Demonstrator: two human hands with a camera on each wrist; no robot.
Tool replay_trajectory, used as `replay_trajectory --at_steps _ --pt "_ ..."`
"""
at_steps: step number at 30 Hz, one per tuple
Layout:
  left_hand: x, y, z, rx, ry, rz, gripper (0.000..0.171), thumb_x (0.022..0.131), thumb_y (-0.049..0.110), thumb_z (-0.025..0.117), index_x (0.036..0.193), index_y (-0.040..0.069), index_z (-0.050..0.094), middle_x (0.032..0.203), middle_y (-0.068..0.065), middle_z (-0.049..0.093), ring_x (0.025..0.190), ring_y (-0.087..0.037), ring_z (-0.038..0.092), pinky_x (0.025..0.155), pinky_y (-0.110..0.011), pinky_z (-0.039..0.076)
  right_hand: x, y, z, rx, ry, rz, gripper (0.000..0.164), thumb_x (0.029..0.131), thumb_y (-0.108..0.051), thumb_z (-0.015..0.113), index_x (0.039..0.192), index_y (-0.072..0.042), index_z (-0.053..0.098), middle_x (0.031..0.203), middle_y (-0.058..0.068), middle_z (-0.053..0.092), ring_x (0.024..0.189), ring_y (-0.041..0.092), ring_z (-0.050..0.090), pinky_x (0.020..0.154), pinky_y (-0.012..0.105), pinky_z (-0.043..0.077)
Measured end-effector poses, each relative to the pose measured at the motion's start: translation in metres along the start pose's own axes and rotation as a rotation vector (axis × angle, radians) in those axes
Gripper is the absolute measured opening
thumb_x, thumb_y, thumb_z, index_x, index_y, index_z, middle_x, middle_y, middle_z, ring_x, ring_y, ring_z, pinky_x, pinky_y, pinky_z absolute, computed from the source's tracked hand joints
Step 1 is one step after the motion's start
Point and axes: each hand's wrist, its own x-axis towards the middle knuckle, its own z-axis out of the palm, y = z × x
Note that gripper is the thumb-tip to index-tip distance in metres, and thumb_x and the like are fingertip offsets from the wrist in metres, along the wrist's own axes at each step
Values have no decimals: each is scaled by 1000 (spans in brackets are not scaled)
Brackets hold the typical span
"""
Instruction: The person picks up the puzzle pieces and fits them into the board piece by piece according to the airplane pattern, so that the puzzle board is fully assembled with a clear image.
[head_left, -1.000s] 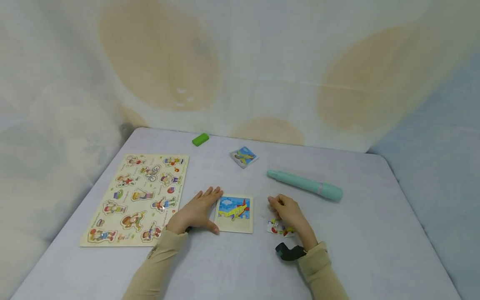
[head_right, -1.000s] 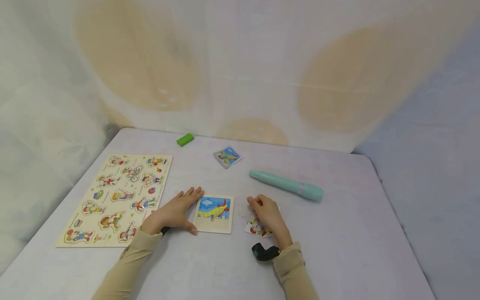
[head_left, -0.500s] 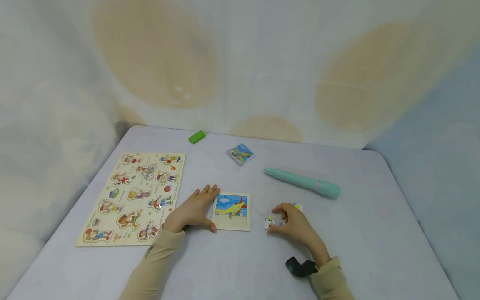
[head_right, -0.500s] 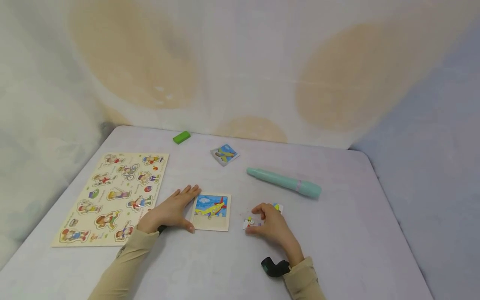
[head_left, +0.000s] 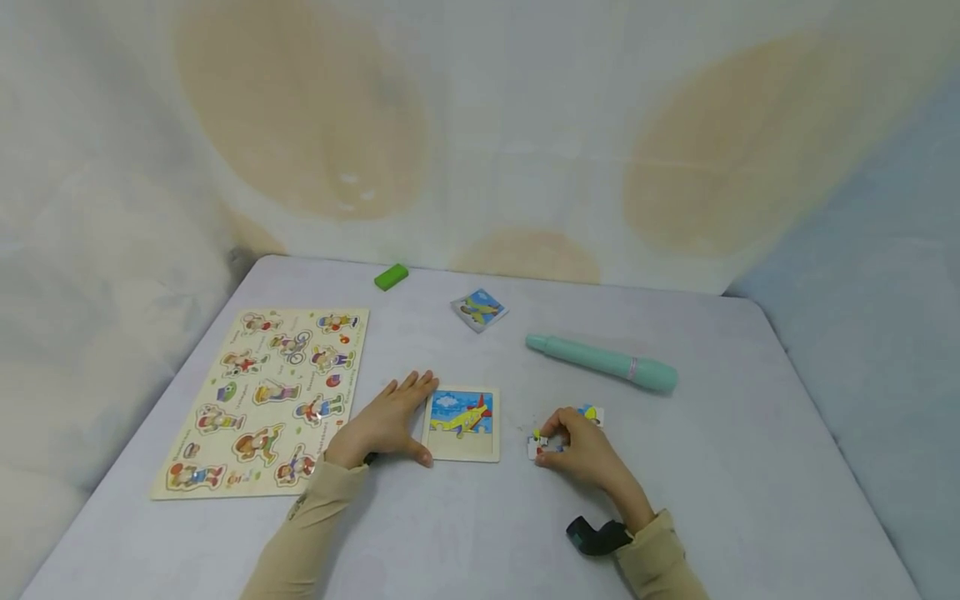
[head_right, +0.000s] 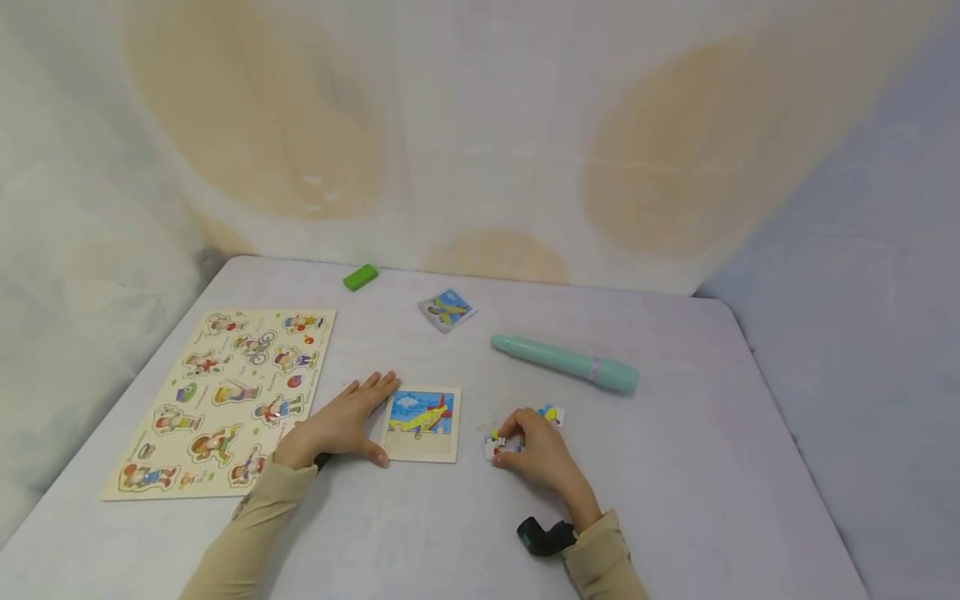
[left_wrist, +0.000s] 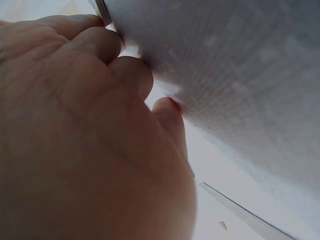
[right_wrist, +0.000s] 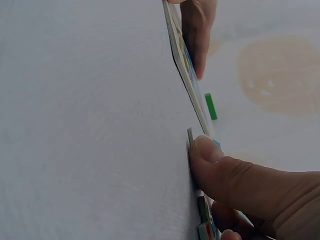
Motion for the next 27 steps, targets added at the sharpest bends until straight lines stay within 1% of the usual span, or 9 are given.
replay_trajectory --at_steps 3,6,9,11,15,19,23,27 --pt "-1 0 0 1 2 -3 119 58 36 92 152 3 26 162 -14 18 151 -36 10 122 -56 8 0 0 1 64 -5 15 25 75 -12 81 90 -12 61 83 0 58 76 12 48 64 20 41" --pt "-1 -1 0 9 5 -1 119 59 37 91 153 3 26 162 -14 19 151 -35 10 123 -56 8 1 0 0 123 -9 22 16 80 -10 77 87 -9 62 75 1 62 65 10 52 56 20 44" --pt "0 0 0 8 6 7 119 59 38 91 152 3 26 162 -14 20 151 -35 11 123 -56 9 2 -1 -1 173 -16 20 11 82 -9 74 85 -6 64 71 2 66 56 10 53 50 21 47" --pt "0 0 0 7 3 11 119 59 38 91 152 3 26 161 -14 20 151 -35 11 123 -56 9 3 -3 -1 190 -19 25 11 82 -10 74 84 -6 65 71 2 68 54 9 52 48 22 48" --pt "0 -1 0 -2 5 16 118 59 37 91 152 2 27 161 -15 20 151 -36 12 122 -56 9 11 -9 3 202 -16 37 12 82 -14 75 84 -8 66 73 0 70 54 8 48 43 21 42" --pt "0 -3 1 0 14 21 119 58 38 91 152 2 28 161 -15 21 151 -35 12 122 -56 10 25 -22 13 221 -10 4 11 82 -14 76 83 -7 66 75 1 71 59 9 54 47 19 42" --pt "0 -4 2 2 13 21 120 57 40 91 152 3 28 161 -14 22 151 -35 12 123 -55 10 37 -43 26 270 -35 -44 12 81 -12 76 81 -5 66 77 5 73 65 10 61 54 19 43" --pt "0 -4 0 6 6 17 120 58 41 91 153 4 27 161 -13 21 151 -34 11 123 -55 9 41 -57 40 283 -78 -85 14 80 -13 77 80 -5 66 75 4 72 63 6 58 52 18 41"
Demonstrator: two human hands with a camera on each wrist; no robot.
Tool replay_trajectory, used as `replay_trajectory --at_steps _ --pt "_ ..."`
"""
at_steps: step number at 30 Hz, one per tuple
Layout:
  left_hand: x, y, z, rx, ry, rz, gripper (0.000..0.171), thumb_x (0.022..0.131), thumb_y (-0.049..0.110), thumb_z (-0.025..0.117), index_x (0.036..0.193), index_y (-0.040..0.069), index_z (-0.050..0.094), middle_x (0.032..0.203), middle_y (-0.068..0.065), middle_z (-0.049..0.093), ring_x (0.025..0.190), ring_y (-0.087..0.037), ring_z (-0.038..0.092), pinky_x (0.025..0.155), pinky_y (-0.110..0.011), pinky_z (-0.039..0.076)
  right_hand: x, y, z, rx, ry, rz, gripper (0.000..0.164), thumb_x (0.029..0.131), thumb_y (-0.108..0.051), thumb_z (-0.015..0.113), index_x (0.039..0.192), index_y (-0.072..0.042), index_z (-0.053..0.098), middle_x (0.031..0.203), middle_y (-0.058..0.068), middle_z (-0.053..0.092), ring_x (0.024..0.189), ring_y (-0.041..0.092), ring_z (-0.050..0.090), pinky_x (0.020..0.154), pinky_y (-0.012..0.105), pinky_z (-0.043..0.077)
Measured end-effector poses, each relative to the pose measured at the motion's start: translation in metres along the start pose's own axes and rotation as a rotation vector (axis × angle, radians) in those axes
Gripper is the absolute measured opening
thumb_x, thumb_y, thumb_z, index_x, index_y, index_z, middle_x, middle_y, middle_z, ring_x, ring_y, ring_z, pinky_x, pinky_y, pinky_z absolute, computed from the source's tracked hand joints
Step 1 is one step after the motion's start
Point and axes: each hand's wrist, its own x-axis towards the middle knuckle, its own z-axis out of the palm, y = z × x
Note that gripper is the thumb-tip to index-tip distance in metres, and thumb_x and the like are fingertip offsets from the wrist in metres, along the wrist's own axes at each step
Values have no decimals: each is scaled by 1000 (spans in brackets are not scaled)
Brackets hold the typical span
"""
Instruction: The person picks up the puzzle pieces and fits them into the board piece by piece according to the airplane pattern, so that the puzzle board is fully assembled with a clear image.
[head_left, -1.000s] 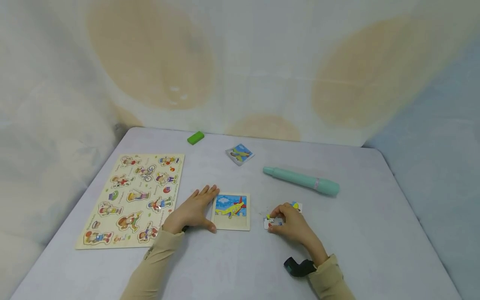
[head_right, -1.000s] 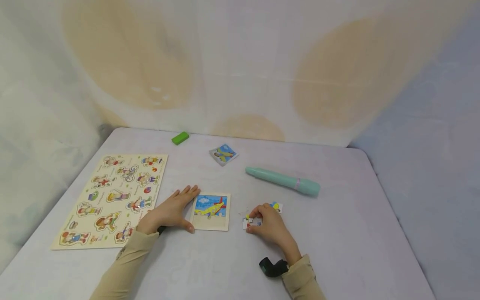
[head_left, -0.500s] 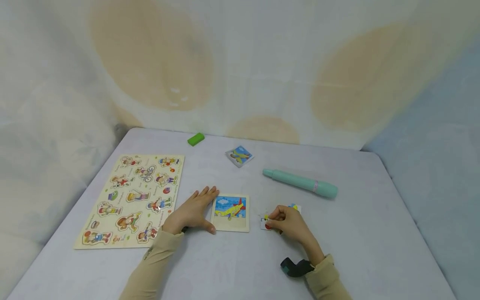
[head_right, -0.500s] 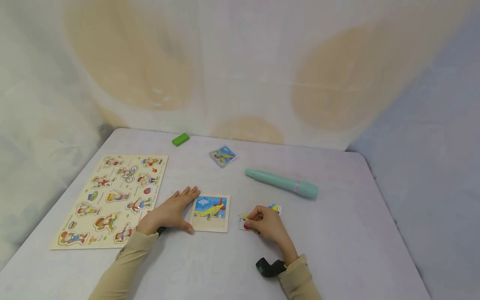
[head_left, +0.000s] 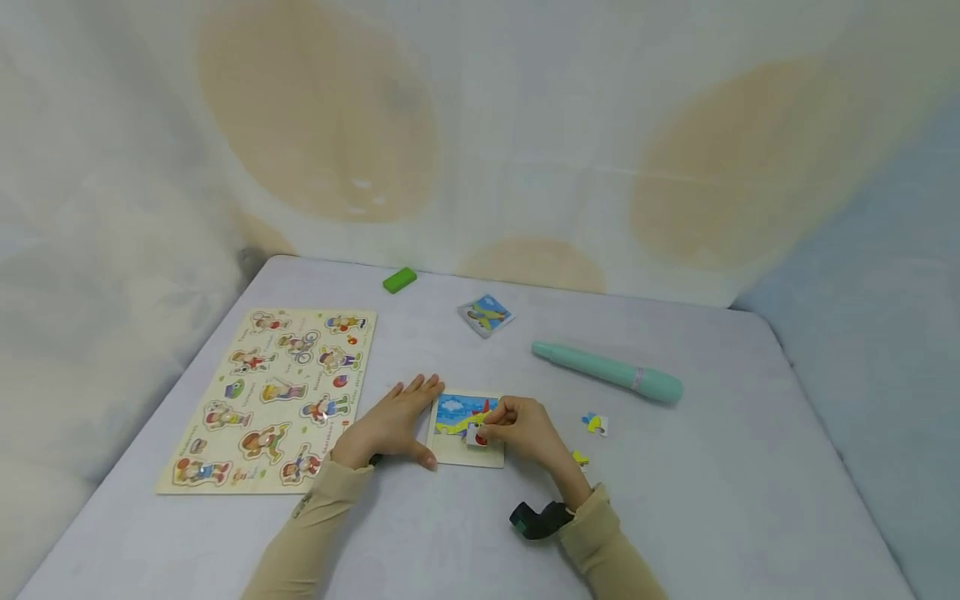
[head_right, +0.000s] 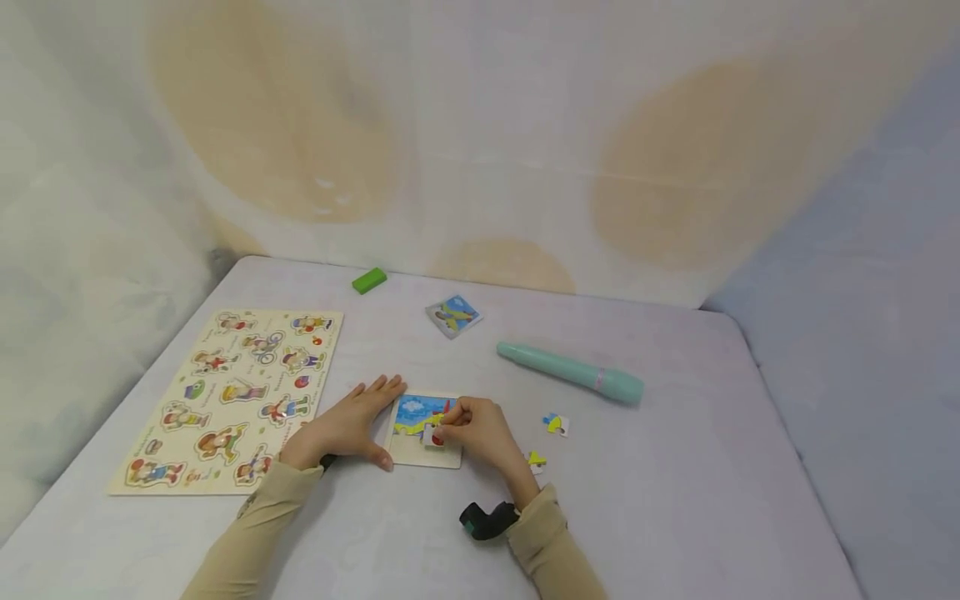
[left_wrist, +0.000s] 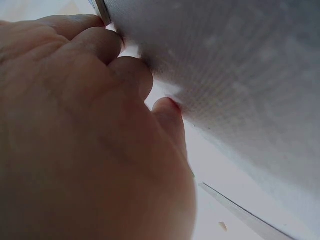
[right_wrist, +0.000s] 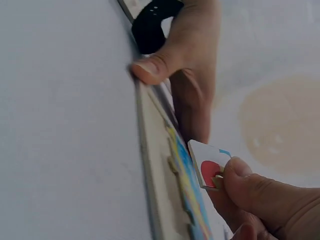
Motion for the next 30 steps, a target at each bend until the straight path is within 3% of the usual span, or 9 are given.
replay_trajectory --at_steps 6,13,19,30 --pt "0 1 -1 14 12 -1 119 58 41 91 152 4 28 161 -14 22 151 -34 13 123 -55 10 -1 2 13 -3 11 -58 15 81 -15 78 78 -6 66 69 -1 67 58 4 52 48 16 39" --pt "0 2 -1 3 1 10 118 59 41 90 152 3 28 161 -15 22 151 -35 13 122 -55 11 -1 1 26 17 30 -15 14 80 -13 78 78 -5 67 71 2 67 59 6 53 49 14 39" --pt "0 2 0 -1 12 3 120 58 41 91 152 3 27 161 -15 22 151 -35 13 122 -55 11 -3 -4 34 8 54 -67 14 79 -14 79 79 -5 68 73 3 68 59 7 53 49 15 40" --pt "-1 4 -1 3 8 4 119 58 42 90 152 2 28 161 -16 22 150 -36 14 122 -56 11 -3 -1 51 -39 121 -82 15 78 -20 80 78 -9 69 72 1 70 57 4 53 48 16 40"
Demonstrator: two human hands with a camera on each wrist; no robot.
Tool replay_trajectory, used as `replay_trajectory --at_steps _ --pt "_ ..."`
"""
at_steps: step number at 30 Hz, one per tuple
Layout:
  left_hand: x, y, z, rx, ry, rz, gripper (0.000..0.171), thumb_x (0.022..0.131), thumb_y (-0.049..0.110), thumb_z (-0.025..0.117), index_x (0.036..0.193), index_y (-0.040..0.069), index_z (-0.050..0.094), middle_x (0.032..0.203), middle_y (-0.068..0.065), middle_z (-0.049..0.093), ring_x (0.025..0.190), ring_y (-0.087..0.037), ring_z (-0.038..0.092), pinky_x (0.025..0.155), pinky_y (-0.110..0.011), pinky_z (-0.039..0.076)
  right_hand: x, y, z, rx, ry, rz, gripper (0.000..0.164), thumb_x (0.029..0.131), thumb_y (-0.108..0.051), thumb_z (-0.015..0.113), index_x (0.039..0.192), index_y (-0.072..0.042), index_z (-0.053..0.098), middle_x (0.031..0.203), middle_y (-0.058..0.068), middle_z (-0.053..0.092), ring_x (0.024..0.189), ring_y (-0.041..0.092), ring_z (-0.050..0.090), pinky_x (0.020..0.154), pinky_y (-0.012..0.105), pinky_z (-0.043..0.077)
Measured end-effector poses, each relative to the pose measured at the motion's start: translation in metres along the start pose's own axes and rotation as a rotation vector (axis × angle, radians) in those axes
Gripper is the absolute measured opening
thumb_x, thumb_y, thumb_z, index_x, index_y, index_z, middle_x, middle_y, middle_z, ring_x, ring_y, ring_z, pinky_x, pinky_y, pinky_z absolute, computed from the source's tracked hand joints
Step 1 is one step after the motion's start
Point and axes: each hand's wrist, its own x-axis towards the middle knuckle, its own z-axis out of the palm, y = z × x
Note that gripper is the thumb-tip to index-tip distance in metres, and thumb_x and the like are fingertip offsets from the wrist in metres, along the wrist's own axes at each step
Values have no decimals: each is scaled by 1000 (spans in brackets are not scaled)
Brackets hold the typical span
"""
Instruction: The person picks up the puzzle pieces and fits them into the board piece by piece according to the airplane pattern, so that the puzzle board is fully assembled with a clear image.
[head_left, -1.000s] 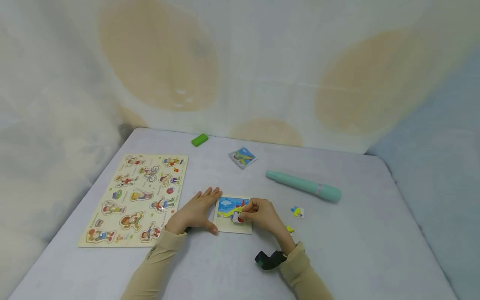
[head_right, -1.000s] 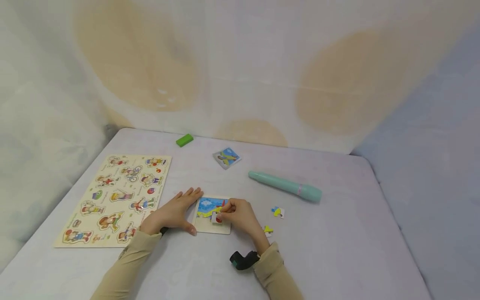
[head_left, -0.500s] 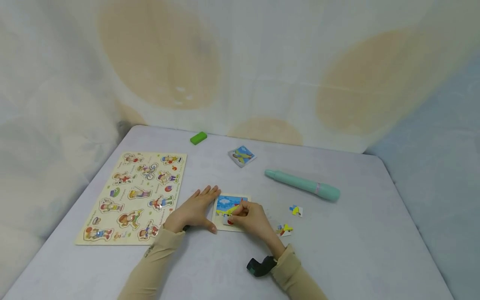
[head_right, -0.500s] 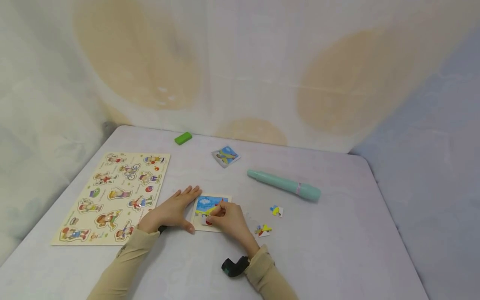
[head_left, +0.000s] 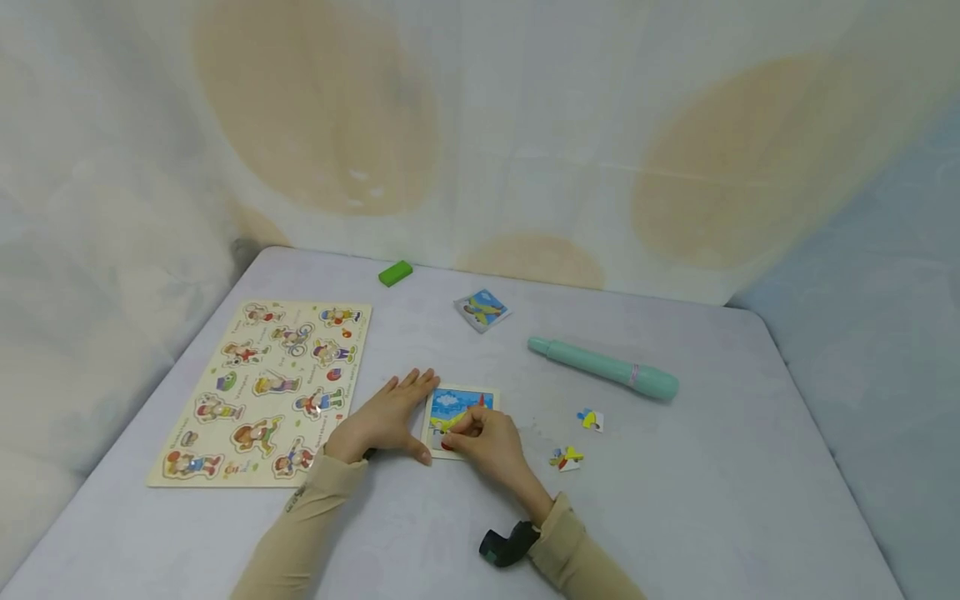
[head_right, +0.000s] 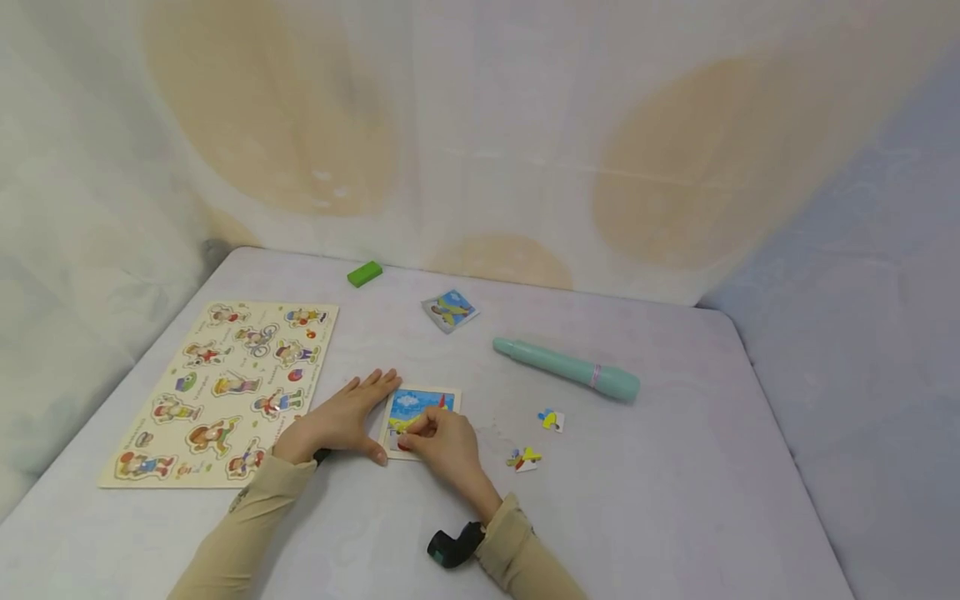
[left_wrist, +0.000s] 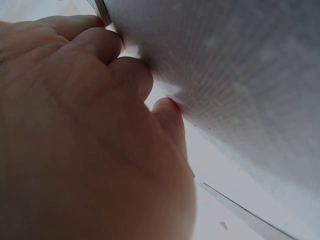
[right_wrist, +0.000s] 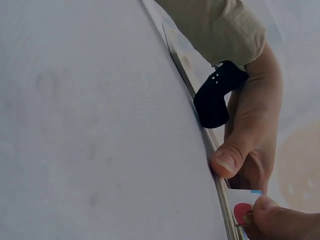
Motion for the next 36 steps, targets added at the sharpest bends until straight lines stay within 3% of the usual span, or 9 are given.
replay_trajectory --at_steps 7,13,17,22,29,33,36 --pt "-3 -2 0 -1 -2 -6 120 58 43 90 152 2 26 161 -16 20 150 -36 13 122 -56 10 -1 -4 7 -105 34 -16 13 78 -24 80 80 -16 70 77 -4 68 61 2 51 53 17 41" --pt "-4 -4 1 7 12 -11 121 58 42 90 152 2 26 161 -15 21 150 -36 13 122 -56 10 -1 -5 11 -323 54 -137 15 77 -29 80 84 -18 72 83 -6 68 72 7 56 63 21 43" --pt "-4 -3 1 11 20 6 120 58 42 90 151 1 27 161 -16 22 150 -36 14 122 -56 11 -2 -5 15 -407 109 -181 13 76 -28 81 78 -19 71 78 -7 66 74 8 56 66 23 42" --pt "-2 -1 0 4 7 8 120 58 42 90 152 1 27 161 -16 21 150 -36 13 122 -56 10 -2 -10 16 -394 130 -135 15 75 -25 82 69 -21 69 61 -10 56 61 3 45 57 18 33" --pt "-1 0 -2 -3 9 2 118 59 40 90 151 1 28 160 -16 22 150 -37 13 122 -56 10 6 -18 9 -379 19 -24 17 76 -24 80 69 -18 66 57 -8 53 52 4 42 50 19 30" --pt "-1 1 -2 -17 -6 -8 118 59 39 90 152 2 27 161 -16 20 151 -35 11 123 -55 8 7 -12 1 -267 -90 13 16 77 -26 79 74 -17 67 60 -9 52 54 4 43 50 18 31" --pt "0 1 -2 -19 -6 -8 118 59 38 91 152 2 27 161 -15 20 151 -35 12 123 -55 8 9 -4 -13 -78 -209 2 15 82 -22 76 82 -9 68 64 -9 52 57 4 43 52 16 32"
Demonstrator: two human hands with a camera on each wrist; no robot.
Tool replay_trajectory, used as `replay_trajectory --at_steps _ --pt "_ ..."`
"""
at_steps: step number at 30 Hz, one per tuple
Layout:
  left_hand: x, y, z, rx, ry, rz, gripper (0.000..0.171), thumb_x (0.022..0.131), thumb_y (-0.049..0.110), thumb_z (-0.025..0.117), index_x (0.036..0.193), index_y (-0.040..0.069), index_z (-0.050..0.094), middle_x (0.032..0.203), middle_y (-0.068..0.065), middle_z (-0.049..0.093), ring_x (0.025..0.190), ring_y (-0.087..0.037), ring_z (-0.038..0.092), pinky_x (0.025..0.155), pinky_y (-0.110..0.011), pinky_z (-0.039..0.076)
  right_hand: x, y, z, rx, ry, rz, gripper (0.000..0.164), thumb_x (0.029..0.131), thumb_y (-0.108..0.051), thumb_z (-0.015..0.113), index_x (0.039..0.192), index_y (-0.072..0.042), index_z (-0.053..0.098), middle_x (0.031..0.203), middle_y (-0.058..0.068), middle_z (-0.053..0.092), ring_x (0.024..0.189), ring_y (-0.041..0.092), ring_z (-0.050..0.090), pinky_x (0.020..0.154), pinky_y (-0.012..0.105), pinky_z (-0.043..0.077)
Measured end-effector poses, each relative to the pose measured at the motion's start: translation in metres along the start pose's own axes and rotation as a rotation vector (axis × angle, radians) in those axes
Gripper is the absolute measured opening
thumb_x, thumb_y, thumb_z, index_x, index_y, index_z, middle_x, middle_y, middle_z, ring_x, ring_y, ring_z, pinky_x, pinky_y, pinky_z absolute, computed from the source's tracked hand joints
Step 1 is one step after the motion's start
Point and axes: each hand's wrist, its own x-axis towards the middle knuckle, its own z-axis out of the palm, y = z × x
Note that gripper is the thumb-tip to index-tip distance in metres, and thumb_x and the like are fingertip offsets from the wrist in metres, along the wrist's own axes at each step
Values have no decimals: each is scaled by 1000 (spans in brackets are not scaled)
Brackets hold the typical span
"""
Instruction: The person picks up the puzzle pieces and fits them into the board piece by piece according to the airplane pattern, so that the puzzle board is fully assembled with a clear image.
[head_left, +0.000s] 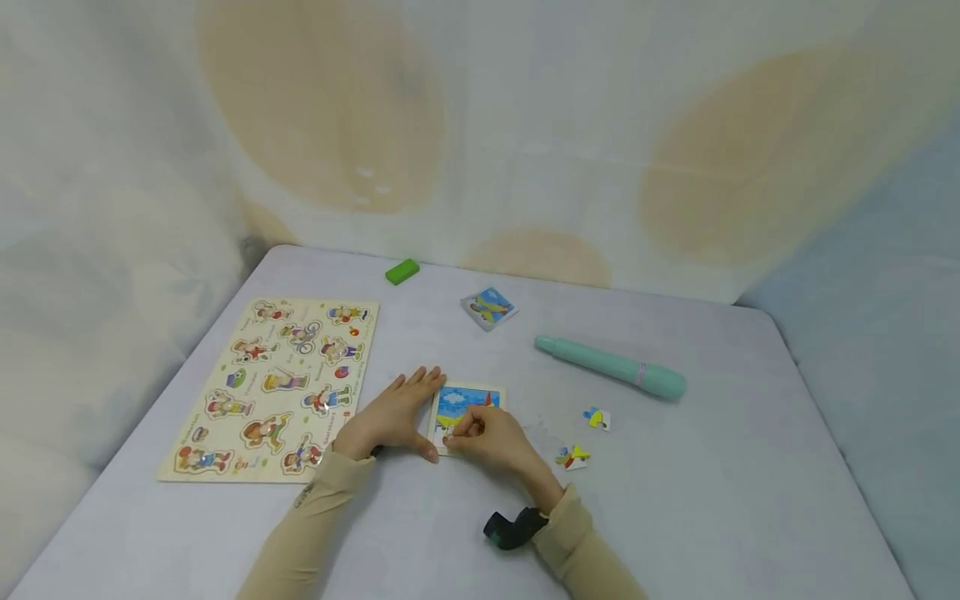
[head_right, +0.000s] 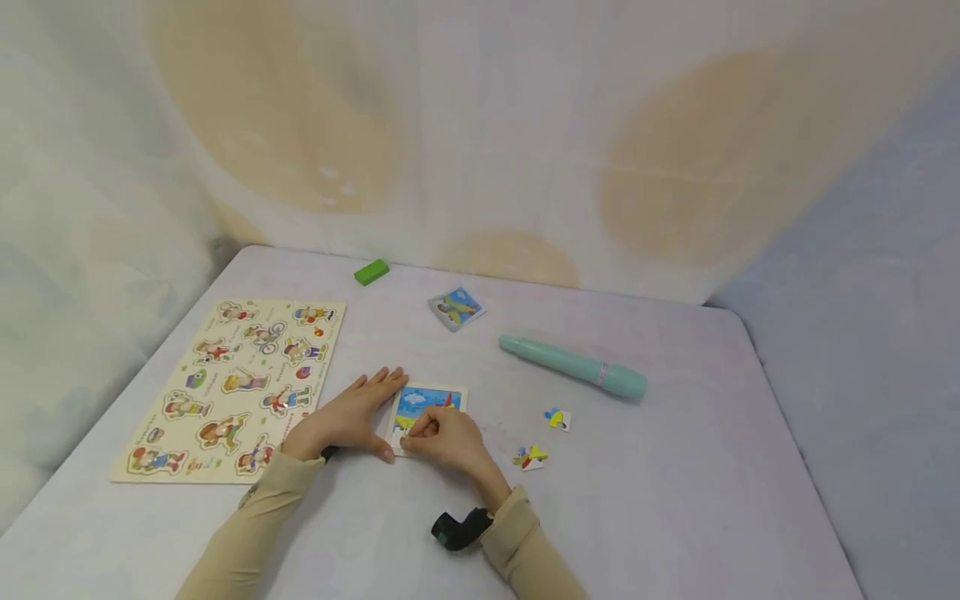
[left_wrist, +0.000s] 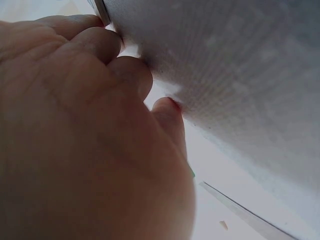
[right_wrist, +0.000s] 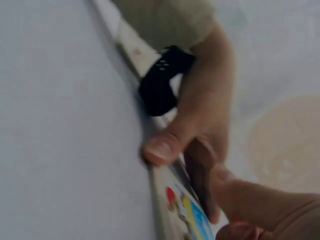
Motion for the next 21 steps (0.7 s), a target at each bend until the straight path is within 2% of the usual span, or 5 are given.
replay_trajectory --at_steps 3,5,12,16,21 --pt "1 -1 1 -6 6 -3 119 58 38 91 152 3 27 161 -14 21 151 -34 12 123 -54 8 -4 10 -21 213 -56 6 18 88 -15 70 93 2 65 70 -9 56 61 4 44 53 15 33" --pt "1 -1 1 -7 5 -2 119 58 38 91 152 3 27 161 -14 21 151 -35 12 123 -54 8 -10 16 -36 296 -24 18 20 90 -12 67 98 6 62 75 -8 59 64 6 46 56 16 35" --pt "0 -3 0 20 -8 -7 120 58 38 91 152 3 27 161 -14 20 151 -34 12 123 -54 8 -44 41 -79 311 124 88 24 92 -13 65 105 6 59 92 6 68 78 9 58 67 19 48" --pt "1 -1 -1 26 -10 5 120 59 39 91 152 3 26 161 -15 20 151 -35 12 123 -54 8 -60 66 -91 349 150 144 27 93 -14 64 107 8 58 83 -3 65 70 4 52 63 16 46" --pt "2 0 2 1 -2 -2 120 58 38 91 152 3 26 161 -14 20 151 -35 11 123 -54 7 -71 91 -107 414 101 98 35 98 -15 56 114 16 51 79 -12 59 67 2 49 61 16 45"
